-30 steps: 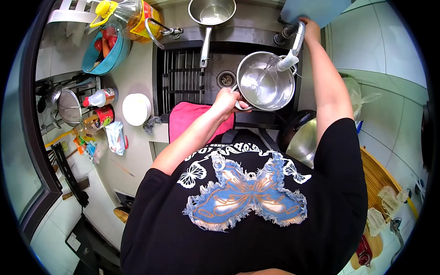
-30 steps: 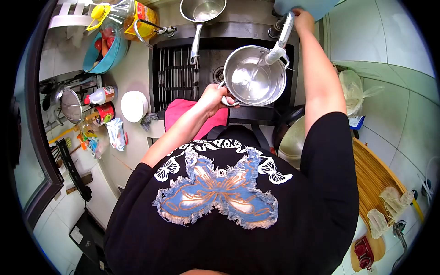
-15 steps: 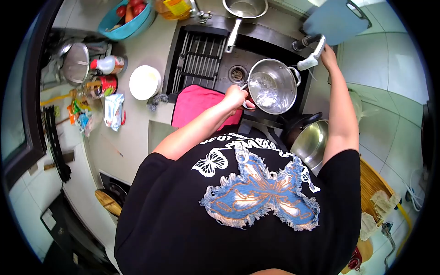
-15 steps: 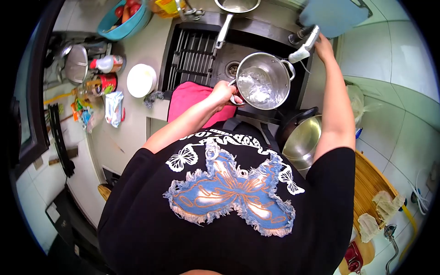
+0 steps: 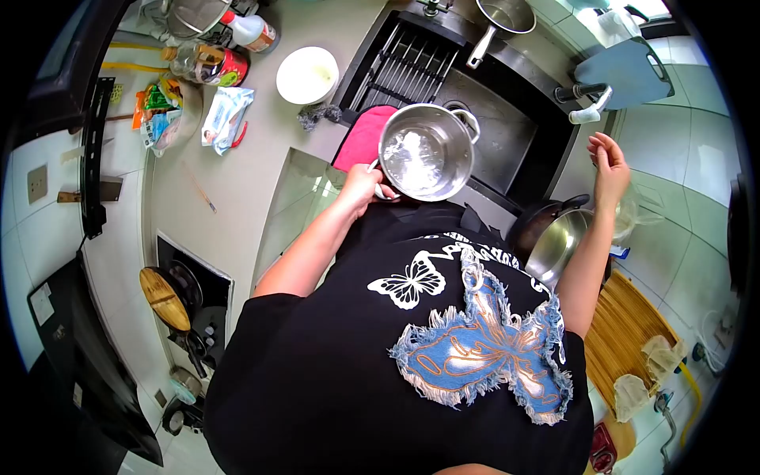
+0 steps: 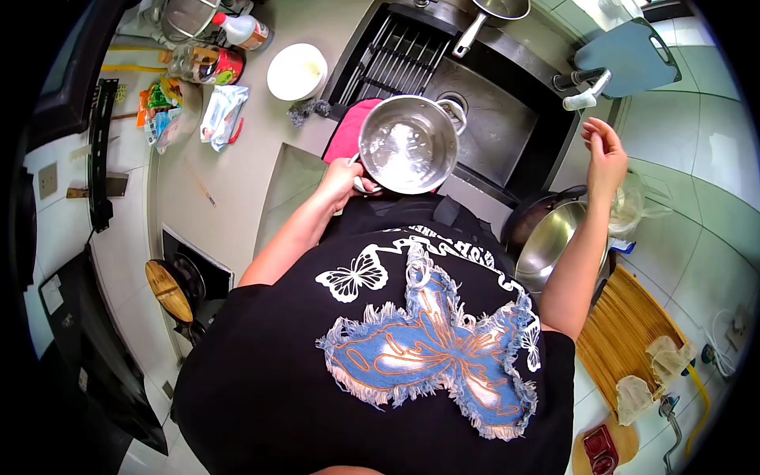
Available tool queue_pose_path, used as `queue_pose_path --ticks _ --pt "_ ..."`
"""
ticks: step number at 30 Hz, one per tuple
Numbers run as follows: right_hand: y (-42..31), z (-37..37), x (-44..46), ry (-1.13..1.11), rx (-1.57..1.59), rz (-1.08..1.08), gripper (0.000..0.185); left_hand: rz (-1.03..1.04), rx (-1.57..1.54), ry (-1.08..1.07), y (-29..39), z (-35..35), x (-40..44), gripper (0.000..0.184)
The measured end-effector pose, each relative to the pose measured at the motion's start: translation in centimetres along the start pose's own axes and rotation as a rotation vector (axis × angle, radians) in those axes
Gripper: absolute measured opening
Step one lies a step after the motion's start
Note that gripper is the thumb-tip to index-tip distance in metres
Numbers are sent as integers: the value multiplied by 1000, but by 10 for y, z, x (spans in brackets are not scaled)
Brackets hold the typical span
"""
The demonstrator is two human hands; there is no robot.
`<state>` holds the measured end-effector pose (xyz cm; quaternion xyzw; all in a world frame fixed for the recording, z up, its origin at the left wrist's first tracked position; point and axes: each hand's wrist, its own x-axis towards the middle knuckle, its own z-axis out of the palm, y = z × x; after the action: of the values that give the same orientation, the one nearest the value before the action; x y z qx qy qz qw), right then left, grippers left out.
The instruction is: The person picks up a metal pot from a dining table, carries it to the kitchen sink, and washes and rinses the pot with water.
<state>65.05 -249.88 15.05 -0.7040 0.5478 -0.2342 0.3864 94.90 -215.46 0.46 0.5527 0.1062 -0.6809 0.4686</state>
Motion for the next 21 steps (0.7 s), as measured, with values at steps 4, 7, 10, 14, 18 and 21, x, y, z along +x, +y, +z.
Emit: queue_pose_path --ticks 4,7,10,14,18,21 --pt "-10 31 -10 -165 40 -17 22 37 -37 94 -6 -27 -10 25" --pt "-2 52 -17 -225 61 -7 22 70 -64 133 -19 -47 -3 24" --pt "-14 70 -29 -299 19 2 21 86 -61 134 -30 -63 6 23" --pt "-19 91 -41 -343 27 1 20 64 -85 108 -39 -80 21 24" --pt "-17 95 -42 -366 56 29 20 85 -48 92 -37 -82 26 21" --pt "-12 93 -42 -393 110 61 21 71 -31 124 -31 -79 21 21"
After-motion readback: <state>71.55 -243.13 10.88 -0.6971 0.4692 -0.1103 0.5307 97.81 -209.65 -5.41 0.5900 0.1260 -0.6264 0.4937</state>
